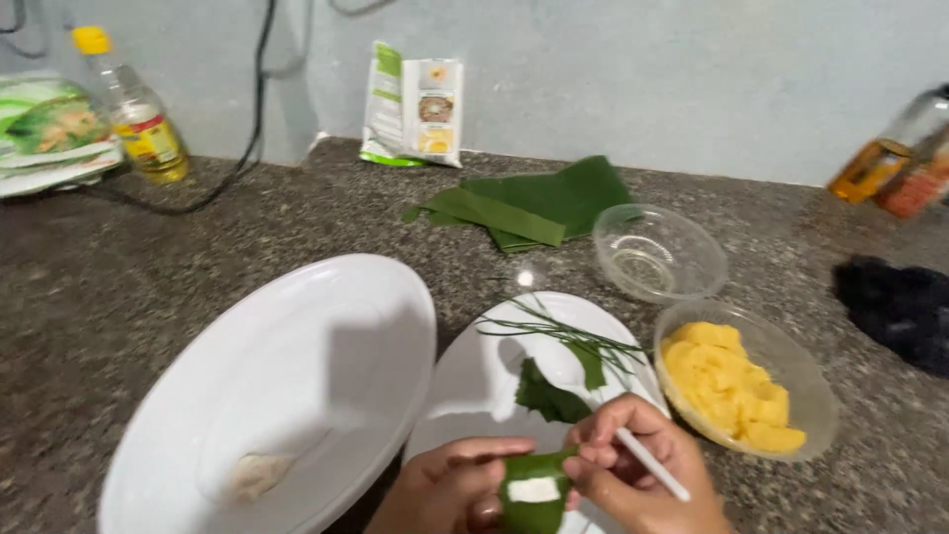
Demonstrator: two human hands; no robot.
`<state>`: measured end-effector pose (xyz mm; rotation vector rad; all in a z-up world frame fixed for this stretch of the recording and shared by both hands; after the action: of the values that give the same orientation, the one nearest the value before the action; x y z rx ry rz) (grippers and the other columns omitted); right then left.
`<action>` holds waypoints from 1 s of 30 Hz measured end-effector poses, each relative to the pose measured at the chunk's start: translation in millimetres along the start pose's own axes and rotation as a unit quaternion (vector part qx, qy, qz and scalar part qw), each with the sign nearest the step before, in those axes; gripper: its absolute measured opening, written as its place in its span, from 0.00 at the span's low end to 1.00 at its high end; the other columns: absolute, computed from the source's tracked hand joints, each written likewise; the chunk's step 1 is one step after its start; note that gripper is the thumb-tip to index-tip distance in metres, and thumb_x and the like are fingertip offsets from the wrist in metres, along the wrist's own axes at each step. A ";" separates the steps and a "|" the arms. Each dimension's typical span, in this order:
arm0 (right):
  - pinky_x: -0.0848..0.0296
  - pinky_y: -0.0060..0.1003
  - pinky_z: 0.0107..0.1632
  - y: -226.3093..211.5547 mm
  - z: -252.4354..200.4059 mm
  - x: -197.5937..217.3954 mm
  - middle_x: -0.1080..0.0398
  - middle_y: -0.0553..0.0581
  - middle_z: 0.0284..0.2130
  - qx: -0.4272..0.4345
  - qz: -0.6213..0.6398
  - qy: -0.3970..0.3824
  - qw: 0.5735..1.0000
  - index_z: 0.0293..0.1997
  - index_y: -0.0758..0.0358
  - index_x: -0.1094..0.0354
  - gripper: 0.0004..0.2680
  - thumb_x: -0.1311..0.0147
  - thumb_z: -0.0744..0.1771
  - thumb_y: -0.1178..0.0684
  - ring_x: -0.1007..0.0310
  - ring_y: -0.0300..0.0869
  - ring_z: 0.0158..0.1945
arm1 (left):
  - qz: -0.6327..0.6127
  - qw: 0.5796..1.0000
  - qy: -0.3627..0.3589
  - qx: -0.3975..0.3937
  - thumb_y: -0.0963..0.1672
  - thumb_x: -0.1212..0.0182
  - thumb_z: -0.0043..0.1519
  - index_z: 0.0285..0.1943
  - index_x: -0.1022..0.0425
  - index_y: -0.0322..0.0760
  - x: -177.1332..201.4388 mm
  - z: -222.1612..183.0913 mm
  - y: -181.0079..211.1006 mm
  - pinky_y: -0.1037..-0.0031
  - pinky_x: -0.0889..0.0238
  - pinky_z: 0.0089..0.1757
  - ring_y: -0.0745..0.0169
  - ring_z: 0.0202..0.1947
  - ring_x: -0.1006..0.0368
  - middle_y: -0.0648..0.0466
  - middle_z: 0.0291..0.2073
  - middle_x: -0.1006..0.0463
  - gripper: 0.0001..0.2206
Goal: Tearing small pieces of green leaves and placing them on a plate to be used as a base for food portions, then adding white and yellow pastes with a spoon.
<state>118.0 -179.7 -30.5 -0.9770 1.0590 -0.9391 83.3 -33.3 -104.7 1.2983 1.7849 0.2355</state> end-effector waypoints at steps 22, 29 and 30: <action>0.37 0.33 0.27 -138.9 -1.6 134.9 0.33 0.57 0.19 0.122 -0.530 0.230 0.807 0.31 0.66 0.31 0.13 0.65 0.69 0.54 0.33 0.40 0.22 | -0.150 0.986 -0.048 0.049 0.32 0.62 0.56 0.66 0.40 0.23 51.1 61.9 -31.5 0.53 0.49 0.55 0.30 0.55 0.39 0.26 0.57 0.34 0.25; 0.30 0.40 0.36 -143.3 -4.8 164.1 0.35 0.62 0.34 0.080 -0.427 0.324 0.840 0.51 0.67 0.55 0.08 0.63 0.69 0.60 0.28 0.48 0.27 | -0.043 0.906 -0.419 -0.043 0.38 0.47 0.62 0.65 0.48 0.33 38.5 79.5 -29.3 0.65 0.46 0.57 0.49 0.60 0.35 0.40 0.61 0.37 0.22; 0.30 0.40 0.36 -142.9 -5.5 161.6 0.35 0.62 0.34 0.080 -0.428 0.326 0.839 0.51 0.67 0.55 0.08 0.63 0.69 0.60 0.28 0.48 0.27 | -0.043 0.906 -0.420 -0.042 0.38 0.47 0.62 0.65 0.48 0.33 42.2 83.5 -33.7 0.65 0.46 0.57 0.49 0.60 0.35 0.40 0.61 0.37 0.22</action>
<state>128.8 -373.9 63.1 -1.0174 1.0513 -2.1858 120.1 -40.0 -196.8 1.0236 1.0647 -0.2708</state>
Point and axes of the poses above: each hand's wrist, its own z-axis towards the middle knuckle, its own x-axis out of the back of the hand, y = z × x, the point moved 10 cm from there along z, towards the middle knuckle
